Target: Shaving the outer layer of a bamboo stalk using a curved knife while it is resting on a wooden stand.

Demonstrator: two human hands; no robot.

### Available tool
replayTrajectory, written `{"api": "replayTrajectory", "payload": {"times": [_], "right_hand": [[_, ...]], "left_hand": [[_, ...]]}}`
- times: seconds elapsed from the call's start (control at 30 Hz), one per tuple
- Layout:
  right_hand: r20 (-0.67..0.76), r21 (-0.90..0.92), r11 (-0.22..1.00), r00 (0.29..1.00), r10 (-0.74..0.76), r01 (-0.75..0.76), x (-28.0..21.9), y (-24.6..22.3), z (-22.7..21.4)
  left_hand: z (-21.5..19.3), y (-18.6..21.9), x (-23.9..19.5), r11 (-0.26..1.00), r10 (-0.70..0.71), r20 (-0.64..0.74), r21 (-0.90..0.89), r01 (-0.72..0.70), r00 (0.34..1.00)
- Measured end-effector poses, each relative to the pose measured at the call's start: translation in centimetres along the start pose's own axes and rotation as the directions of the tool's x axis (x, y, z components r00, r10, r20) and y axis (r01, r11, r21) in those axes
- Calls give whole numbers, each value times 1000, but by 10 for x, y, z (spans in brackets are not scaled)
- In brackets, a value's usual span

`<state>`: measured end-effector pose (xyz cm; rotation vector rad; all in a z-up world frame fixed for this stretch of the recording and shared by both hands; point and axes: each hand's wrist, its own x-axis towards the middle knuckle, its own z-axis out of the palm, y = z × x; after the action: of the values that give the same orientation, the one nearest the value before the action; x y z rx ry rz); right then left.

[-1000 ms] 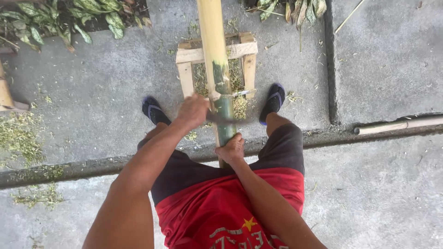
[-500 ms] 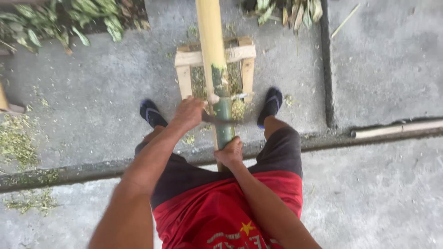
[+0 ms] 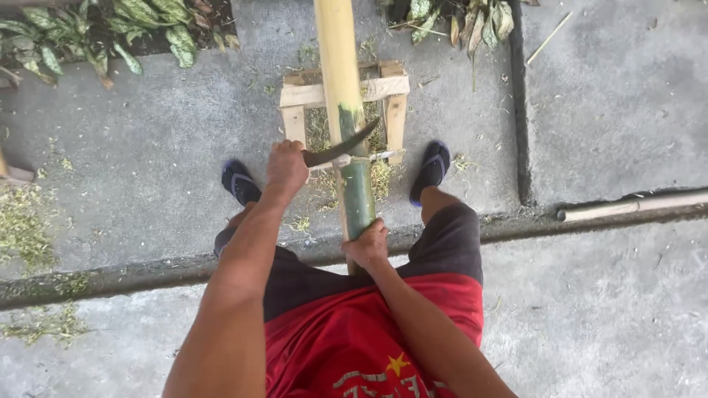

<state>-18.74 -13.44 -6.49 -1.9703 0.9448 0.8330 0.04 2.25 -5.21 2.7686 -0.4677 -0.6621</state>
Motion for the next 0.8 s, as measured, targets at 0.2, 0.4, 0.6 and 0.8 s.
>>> {"api": "replayTrajectory", "payload": {"times": [0.2, 0.4, 0.6, 0.8], "right_hand": [[-11, -18, 1000, 1000, -2, 2, 2, 3, 0], [-29, -35, 999, 999, -32, 31, 5, 0, -4], [-26, -18, 1000, 1000, -13, 12, -1, 2, 0], [7, -37, 999, 1000, 19, -19, -3, 1, -4]], "left_hand": [[-2, -2, -2, 997, 78, 7, 23, -78, 997], [48, -9, 10, 894, 448, -247, 145, -424, 860], [-43, 29, -9, 990, 111, 200, 60, -125, 974], [-22, 14, 18, 943, 174, 304, 222, -247, 937]]}}
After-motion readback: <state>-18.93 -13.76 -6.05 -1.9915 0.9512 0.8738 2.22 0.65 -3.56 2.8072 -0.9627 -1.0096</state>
